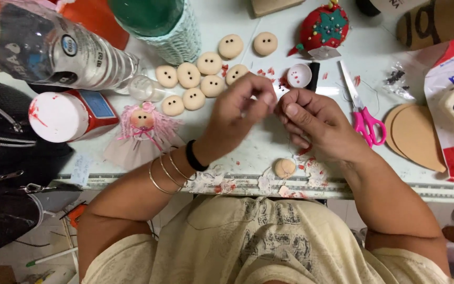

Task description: The person is crafting doll heads by applying facial details to wooden beads and trimming materials with scissors.

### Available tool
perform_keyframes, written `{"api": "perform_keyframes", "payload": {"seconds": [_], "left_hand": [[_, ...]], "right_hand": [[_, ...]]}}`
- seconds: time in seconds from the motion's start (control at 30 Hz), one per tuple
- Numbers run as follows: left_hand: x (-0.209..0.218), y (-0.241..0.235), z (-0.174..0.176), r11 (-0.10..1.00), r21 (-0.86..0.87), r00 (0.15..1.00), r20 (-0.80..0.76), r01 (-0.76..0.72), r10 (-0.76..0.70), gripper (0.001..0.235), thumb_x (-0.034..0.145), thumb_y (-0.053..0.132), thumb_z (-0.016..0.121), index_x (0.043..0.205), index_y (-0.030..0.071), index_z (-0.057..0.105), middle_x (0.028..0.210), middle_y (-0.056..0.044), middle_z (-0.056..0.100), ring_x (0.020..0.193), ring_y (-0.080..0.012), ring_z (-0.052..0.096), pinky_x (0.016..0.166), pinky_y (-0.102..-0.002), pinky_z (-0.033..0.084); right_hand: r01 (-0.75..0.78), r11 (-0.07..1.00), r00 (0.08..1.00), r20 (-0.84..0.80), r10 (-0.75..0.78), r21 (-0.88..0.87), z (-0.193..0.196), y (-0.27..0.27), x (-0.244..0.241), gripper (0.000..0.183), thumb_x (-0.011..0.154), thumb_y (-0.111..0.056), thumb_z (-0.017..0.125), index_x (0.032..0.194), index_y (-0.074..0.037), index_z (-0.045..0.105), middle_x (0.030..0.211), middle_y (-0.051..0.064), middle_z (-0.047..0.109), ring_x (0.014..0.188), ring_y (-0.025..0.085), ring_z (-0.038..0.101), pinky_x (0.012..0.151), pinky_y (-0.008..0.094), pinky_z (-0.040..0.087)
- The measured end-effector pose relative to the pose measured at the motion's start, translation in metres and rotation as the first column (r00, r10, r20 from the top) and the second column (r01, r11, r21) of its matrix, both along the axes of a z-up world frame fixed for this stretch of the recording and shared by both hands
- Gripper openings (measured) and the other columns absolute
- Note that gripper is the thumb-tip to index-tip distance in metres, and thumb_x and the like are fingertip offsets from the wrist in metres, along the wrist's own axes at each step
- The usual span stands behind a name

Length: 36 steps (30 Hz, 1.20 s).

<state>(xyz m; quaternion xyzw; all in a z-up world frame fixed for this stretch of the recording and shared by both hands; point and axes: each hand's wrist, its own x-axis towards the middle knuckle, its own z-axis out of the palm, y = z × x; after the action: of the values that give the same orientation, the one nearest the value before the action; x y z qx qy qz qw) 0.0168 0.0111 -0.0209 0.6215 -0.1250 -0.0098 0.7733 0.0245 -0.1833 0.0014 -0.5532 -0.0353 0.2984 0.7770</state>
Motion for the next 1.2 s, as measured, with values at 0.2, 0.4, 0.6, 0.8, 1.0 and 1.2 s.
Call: {"api": "perform_keyframes", "payload": {"seconds": [0.2,0.4,0.6,0.8,1.0,1.2], "left_hand": [[0.0,0.005,0.023,0.894,-0.448,0.975,-0.192,0.011,-0.108,0.004,0.108,0.015,0.032,0.109,0.014,0.036,0.093,0.001,0.041,0.08,-0.0072,0.043,0.095,-0.033,0.053],[0.006,0.009,0.008,0.978,0.163,0.974,0.162,0.131,-0.157,0.007,0.107,0.013,0.041,0.111,0.007,0.044,0.094,-0.003,0.042,0.086,-0.0143,0.045,0.087,-0.035,0.047],[-0.004,0.007,0.028,0.862,0.504,0.807,0.531,-0.055,-0.259,0.018,0.107,0.007,0.055,0.123,-0.001,0.057,0.108,-0.017,0.066,0.096,-0.029,0.065,0.089,-0.04,0.056],[-0.007,0.008,0.031,0.854,0.469,0.813,0.574,-0.225,-0.101,0.014,0.106,0.013,0.051,0.098,0.005,0.059,0.085,-0.009,0.06,0.078,-0.0219,0.055,0.068,-0.035,0.043],[-0.02,0.004,0.048,0.994,0.097,0.985,0.17,-0.045,0.028,0.02,0.106,0.025,0.05,0.097,0.008,0.058,0.095,-0.004,0.061,0.094,-0.0138,0.058,0.092,-0.029,0.048],[-0.029,-0.011,0.066,0.997,-0.075,0.999,0.034,0.017,-0.015,0.018,0.102,0.031,0.055,0.093,0.017,0.061,0.095,0.007,0.064,0.083,-0.0011,0.049,0.07,-0.021,0.035]], "right_hand": [[-0.055,0.996,0.999,0.003,0.055,0.067,0.007,-0.008,0.006,0.011,0.103,-0.008,0.051,0.101,0.003,0.052,0.084,0.013,0.055,0.058,0.005,0.042,0.035,0.018,0.043],[-0.062,0.993,0.998,0.019,0.06,0.104,0.017,-0.007,0.004,0.011,0.097,-0.001,0.058,0.104,0.006,0.053,0.076,0.014,0.059,0.048,0.003,0.044,0.034,0.019,0.045],[-0.194,0.978,0.979,0.077,0.189,0.075,0.024,-0.022,0.014,0.016,0.097,-0.003,0.064,0.103,-0.007,0.049,0.081,0.012,0.067,0.041,0.01,0.049,0.035,0.018,0.041],[-0.215,0.967,0.974,0.108,0.201,0.134,0.041,-0.014,0.004,0.006,0.105,-0.009,0.055,0.109,-0.008,0.051,0.074,0.003,0.056,0.048,0.006,0.035,0.035,0.016,0.031],[0.033,0.98,0.917,0.397,0.049,-0.198,0.046,-0.034,-0.007,0.021,0.106,-0.027,0.057,0.115,-0.009,0.054,0.086,-0.002,0.05,0.071,0.005,0.048,0.053,0.019,0.048],[0.208,0.942,0.581,0.808,0.097,-0.263,0.055,-0.026,-0.022,0.04,0.111,-0.01,0.063,0.147,0.0,0.049,0.138,0.015,0.044,0.115,0.027,0.051,0.098,0.033,0.054]]}}
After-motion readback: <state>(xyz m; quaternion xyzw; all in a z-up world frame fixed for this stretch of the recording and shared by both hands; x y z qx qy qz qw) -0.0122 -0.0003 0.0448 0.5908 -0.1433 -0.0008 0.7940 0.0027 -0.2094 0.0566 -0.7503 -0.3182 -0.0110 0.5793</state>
